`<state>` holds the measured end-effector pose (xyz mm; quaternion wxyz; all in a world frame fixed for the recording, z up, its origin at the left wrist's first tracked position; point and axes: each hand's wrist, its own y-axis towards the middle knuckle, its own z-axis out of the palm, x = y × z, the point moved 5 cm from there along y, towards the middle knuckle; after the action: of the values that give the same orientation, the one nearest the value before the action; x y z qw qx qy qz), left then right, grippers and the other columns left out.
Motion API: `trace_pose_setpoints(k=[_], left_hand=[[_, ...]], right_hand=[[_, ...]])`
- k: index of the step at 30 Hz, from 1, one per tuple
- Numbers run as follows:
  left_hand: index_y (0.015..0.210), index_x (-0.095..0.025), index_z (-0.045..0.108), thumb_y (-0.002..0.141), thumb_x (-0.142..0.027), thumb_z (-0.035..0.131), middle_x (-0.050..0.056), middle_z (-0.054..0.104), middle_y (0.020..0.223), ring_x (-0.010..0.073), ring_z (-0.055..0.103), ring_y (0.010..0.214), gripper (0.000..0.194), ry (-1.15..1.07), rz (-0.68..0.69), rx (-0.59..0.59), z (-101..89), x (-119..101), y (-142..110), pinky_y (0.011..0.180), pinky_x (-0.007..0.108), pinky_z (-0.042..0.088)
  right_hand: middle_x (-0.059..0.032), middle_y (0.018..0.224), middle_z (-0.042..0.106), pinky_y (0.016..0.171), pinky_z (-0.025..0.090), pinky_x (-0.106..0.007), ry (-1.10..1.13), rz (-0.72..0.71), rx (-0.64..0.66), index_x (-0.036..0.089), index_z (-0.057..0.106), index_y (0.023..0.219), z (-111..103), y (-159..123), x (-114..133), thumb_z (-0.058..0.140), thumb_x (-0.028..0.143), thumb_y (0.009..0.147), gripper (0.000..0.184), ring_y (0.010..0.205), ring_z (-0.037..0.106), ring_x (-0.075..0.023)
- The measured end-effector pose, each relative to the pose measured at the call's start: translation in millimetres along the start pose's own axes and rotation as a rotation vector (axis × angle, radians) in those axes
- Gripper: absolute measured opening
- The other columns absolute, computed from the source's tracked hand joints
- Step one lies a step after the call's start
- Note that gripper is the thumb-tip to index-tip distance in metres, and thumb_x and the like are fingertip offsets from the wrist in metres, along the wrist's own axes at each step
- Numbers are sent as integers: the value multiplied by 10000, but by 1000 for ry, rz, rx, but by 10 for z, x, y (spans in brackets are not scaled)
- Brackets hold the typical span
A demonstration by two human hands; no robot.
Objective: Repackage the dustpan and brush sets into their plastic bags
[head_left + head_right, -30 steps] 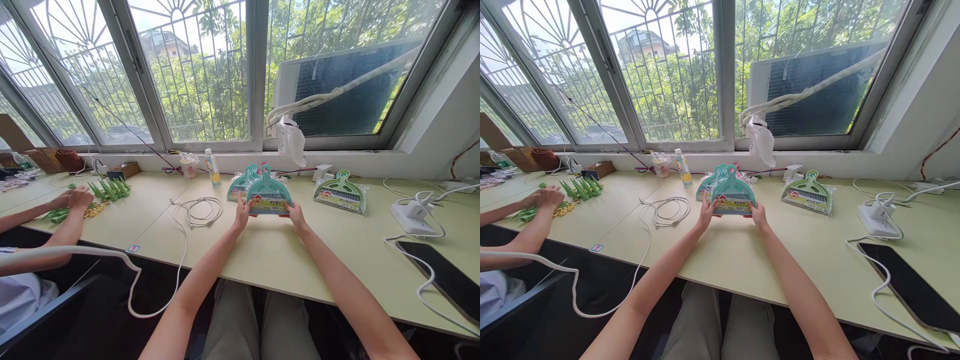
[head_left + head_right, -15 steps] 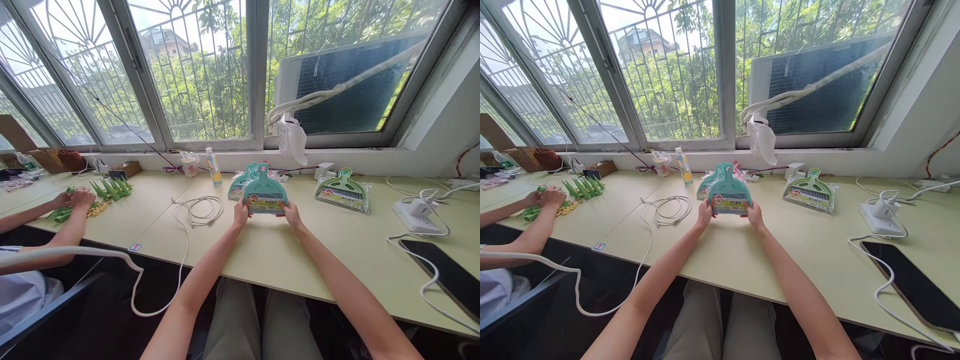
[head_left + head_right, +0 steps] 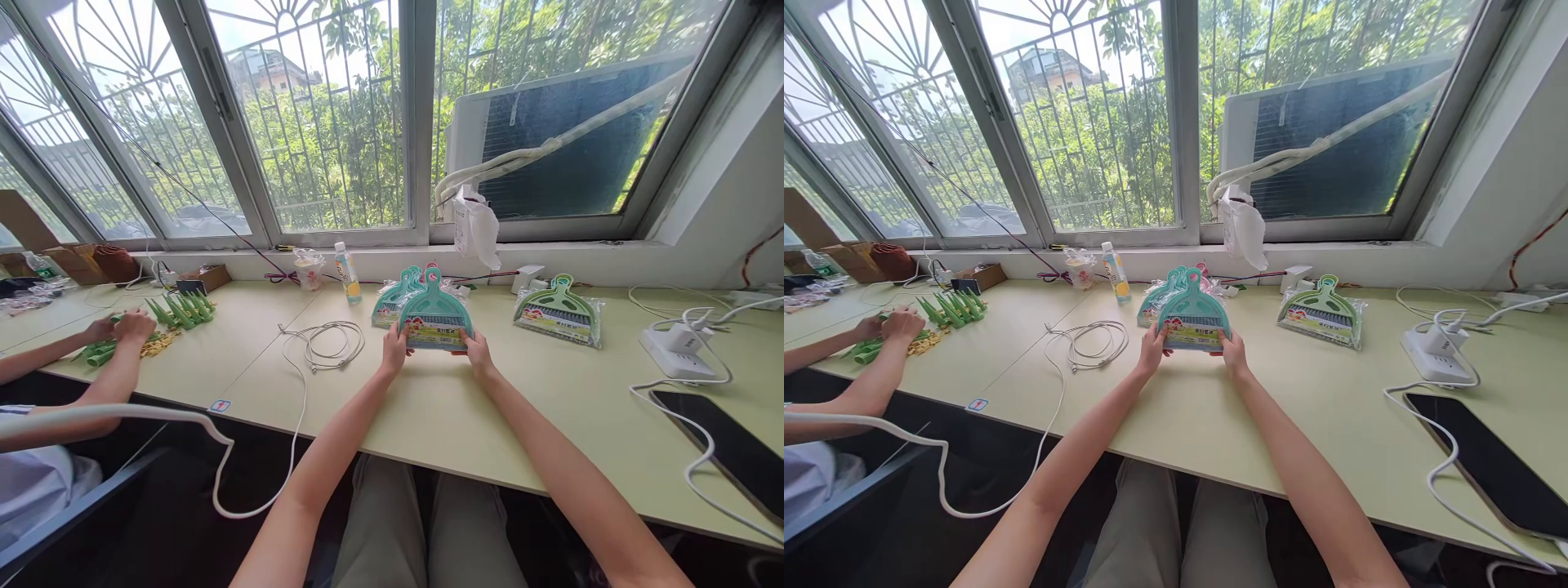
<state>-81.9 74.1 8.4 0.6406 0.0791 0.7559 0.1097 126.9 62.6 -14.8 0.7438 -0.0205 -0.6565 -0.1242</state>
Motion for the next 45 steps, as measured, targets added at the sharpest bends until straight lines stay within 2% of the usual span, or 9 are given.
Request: trace_pose_setpoints(k=[5, 10, 17, 20, 28, 34, 38, 41, 45], left_hand=[[1103, -178, 544, 891, -612, 420, 52, 658, 918, 63, 544, 407, 499, -22, -13, 46, 11, -29, -22, 389, 208, 454], [1131, -168, 541, 768, -601, 636, 76, 668, 986, 70, 566, 443, 573, 51, 23, 42, -12, -42, -24, 408, 216, 492], [1018, -160, 597, 762, -499, 688, 61, 673, 896, 119, 635, 589, 435, 26, -8, -72, -85, 28, 20, 406, 195, 510], [1011, -160, 608, 753, -476, 705, 65, 677, 894, 126, 640, 595, 420, 18, -15, -86, -96, 47, 38, 405, 201, 514], [1014, -164, 605, 777, -439, 677, 82, 672, 941, 158, 653, 707, 370, 48, -3, -67, -50, 46, 10, 416, 200, 515], [1032, -173, 587, 819, -450, 628, 66, 683, 946, 121, 634, 590, 352, 127, 21, -60, -39, 64, 12, 417, 200, 466], [1047, -190, 564, 839, -485, 592, 41, 689, 940, 96, 603, 496, 362, 220, 32, -49, -32, 29, -11, 441, 214, 433], [1052, -190, 562, 848, -526, 568, 13, 676, 805, 95, 568, 425, 393, 326, 21, -20, -12, -17, -42, 471, 228, 416], [1152, -179, 526, 836, -586, 557, -25, 628, 662, 119, 576, 420, 516, 396, 32, -18, 4, -72, -80, 521, 238, 409]], right_hand=[[-76, 937, 714, 507, 580, -308, 32, 26, -4, 187, 584, 933, -14, 9, -24, 586, 475, 804, 315, 632, 691, -188], [-83, 936, 715, 497, 567, -286, 33, 59, -6, 176, 582, 931, 0, -7, -15, 559, 415, 845, 255, 609, 691, -179], [-91, 1051, 708, 525, 565, -269, 8, 170, 98, 182, 572, 1079, 102, -91, 42, 513, 435, 889, 321, 667, 717, -186], [-89, 1067, 707, 529, 560, -258, -6, 158, 132, 190, 577, 1087, 128, -116, 66, 584, 441, 851, 345, 708, 725, -199], [-82, 1032, 715, 534, 553, -254, -31, 129, 77, 180, 590, 1038, 68, -80, -9, 643, 339, 802, 290, 654, 716, -184], [-72, 1007, 712, 510, 542, -250, -36, 144, 49, 187, 595, 1033, 34, -39, -61, 657, 351, 773, 314, 632, 708, -179], [-73, 990, 708, 523, 561, -256, -83, 106, 0, 183, 645, 964, -43, 7, -69, 702, 352, 710, 310, 774, 699, -201], [-72, 981, 704, 549, 581, -267, -112, 74, -54, 181, 670, 918, -110, 24, -40, 730, 352, 668, 309, 841, 673, -209], [-68, 906, 703, 551, 579, -272, -104, 66, -89, 177, 678, 895, -171, 37, 23, 730, 335, 660, 288, 789, 664, -203]])
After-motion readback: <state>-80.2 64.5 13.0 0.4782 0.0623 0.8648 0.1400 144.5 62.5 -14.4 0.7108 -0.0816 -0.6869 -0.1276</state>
